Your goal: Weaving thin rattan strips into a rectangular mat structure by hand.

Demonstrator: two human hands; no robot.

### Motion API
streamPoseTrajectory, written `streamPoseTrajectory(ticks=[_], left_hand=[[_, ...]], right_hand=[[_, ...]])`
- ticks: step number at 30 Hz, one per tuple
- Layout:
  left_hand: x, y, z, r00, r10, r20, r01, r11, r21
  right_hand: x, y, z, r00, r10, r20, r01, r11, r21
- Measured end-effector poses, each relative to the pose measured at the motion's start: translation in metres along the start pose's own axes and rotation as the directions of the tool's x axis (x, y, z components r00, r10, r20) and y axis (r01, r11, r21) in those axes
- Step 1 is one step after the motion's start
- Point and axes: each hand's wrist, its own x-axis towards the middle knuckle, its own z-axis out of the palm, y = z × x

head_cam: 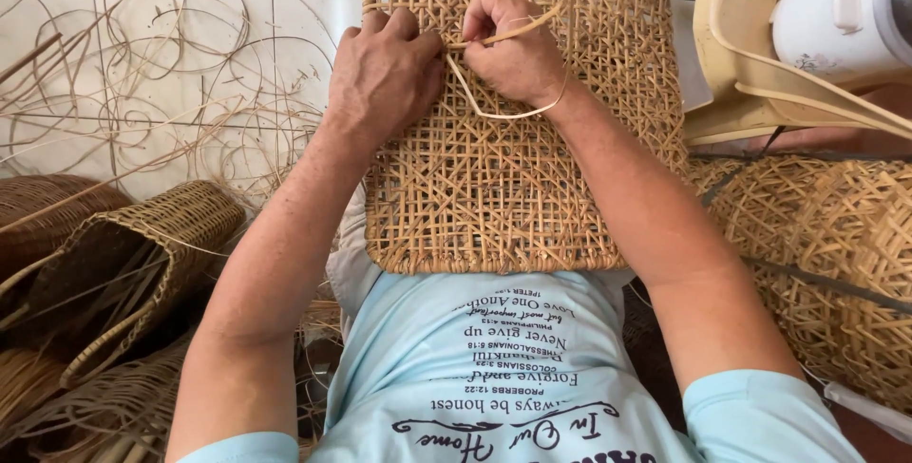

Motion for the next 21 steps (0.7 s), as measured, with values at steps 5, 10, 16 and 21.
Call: streamPoseTrajectory(ticks=[5, 10, 16, 21], left_hand=[[0.01, 0.0, 0.001, 0.996, -0.035, 0.08, 0.033, 0.999, 0.035], [0.021, 0.0, 0.004, 0.958, -0.14, 0.252, 0.147, 0.989, -0.01], [0.02, -0.006, 0.009, 0.948, -0.213, 0.238, 0.267, 0.937, -0.227], [0.016, -0.007, 0.007, 0.912, -0.289, 0.292, 0.383, 0.856, -0.349]], right_hand=[[0.001, -0.002, 0.0, 1.0, 0.023, -0.004, -0.023, 1.0, 0.005], [0.0, -0.003, 0.0, 1.0, 0.025, -0.015, -0.025, 1.0, -0.003], [0.001, 0.001, -0.004, 0.998, 0.07, 0.004, -0.07, 0.997, 0.02], [0.0, 0.006, -0.001, 0.997, 0.074, -0.018, -0.073, 0.997, 0.029]])
